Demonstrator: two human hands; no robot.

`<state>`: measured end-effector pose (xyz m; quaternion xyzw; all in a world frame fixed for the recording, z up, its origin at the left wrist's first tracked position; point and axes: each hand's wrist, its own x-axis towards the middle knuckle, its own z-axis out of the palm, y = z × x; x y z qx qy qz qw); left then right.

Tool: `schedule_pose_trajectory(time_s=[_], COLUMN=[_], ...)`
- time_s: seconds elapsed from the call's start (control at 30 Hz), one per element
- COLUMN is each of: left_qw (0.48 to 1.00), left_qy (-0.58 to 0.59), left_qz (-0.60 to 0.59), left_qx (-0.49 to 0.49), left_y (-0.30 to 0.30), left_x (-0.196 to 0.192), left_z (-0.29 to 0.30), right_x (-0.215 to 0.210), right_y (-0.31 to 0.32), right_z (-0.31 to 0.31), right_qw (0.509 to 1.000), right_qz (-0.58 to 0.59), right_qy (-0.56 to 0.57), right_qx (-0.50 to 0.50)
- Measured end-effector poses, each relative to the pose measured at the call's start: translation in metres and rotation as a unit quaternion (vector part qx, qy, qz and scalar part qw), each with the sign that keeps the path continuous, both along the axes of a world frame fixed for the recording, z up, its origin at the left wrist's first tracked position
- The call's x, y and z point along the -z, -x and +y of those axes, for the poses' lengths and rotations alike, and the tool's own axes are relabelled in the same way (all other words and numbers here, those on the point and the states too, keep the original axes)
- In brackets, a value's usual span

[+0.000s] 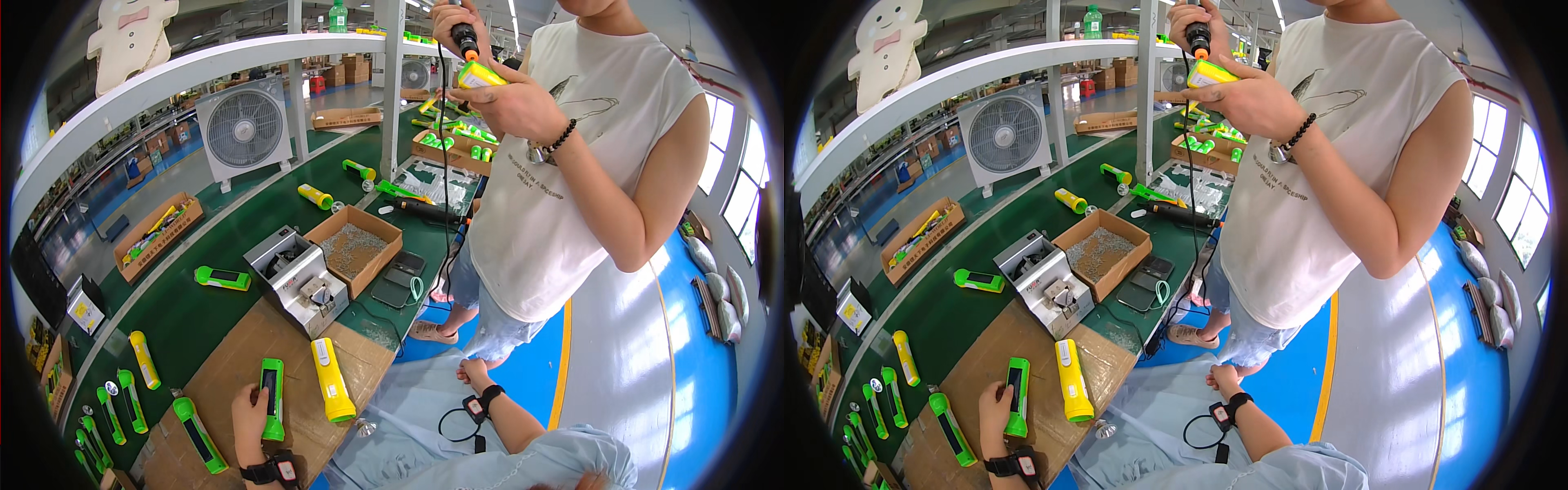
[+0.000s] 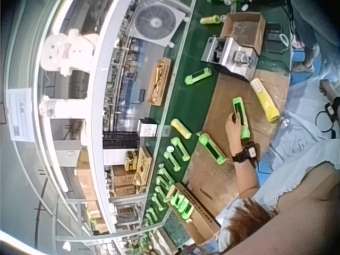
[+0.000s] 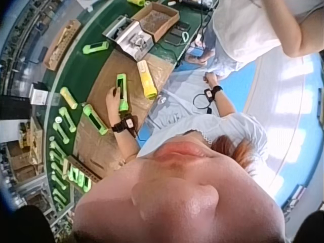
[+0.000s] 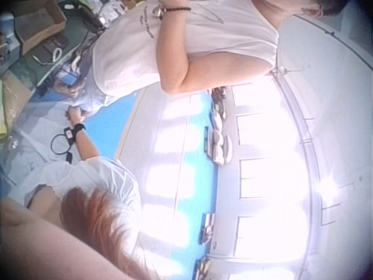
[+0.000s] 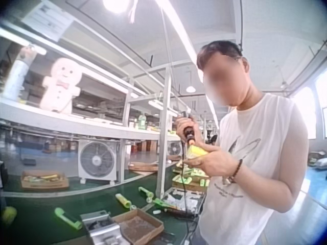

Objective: Assembling and testing portable solar/electric flashlights on a factory line.

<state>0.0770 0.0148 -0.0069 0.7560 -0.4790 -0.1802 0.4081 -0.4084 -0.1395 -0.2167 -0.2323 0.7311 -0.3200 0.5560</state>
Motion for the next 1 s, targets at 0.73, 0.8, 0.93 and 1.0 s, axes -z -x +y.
schedule_pose_trajectory(time_s=[0.73, 0.8, 0.93, 1.0], left_qw=[1.0, 1.0, 1.0, 1.0], left_qy=[0.005, 0.006, -0.001, -0.001], left_qz=[-0.016, -0.014, -0.003, -0.007], left_qx=[0.002, 0.002, 0.002, 0.001], left_y=[-0.002, -0.004, -0.005, -0.005], left_x=[0.003, 0.007, 0.008, 0.007], left_z=[0.0, -0.001, -0.001, 0.0], right_x=[0.029, 0.034, 0.033, 0.029], right_y=[0.01, 0.014, 0.013, 0.011], right_z=[-0.007, -0.011, -0.011, -0.008], right_qw=[1.0, 0.999, 0.999, 0.999], right_qz=[0.011, -0.002, 0.002, 0.013], right_qy=[-0.008, -0.032, -0.033, -0.021], right_qx=[-0.01, -0.033, -0.035, -0.033])
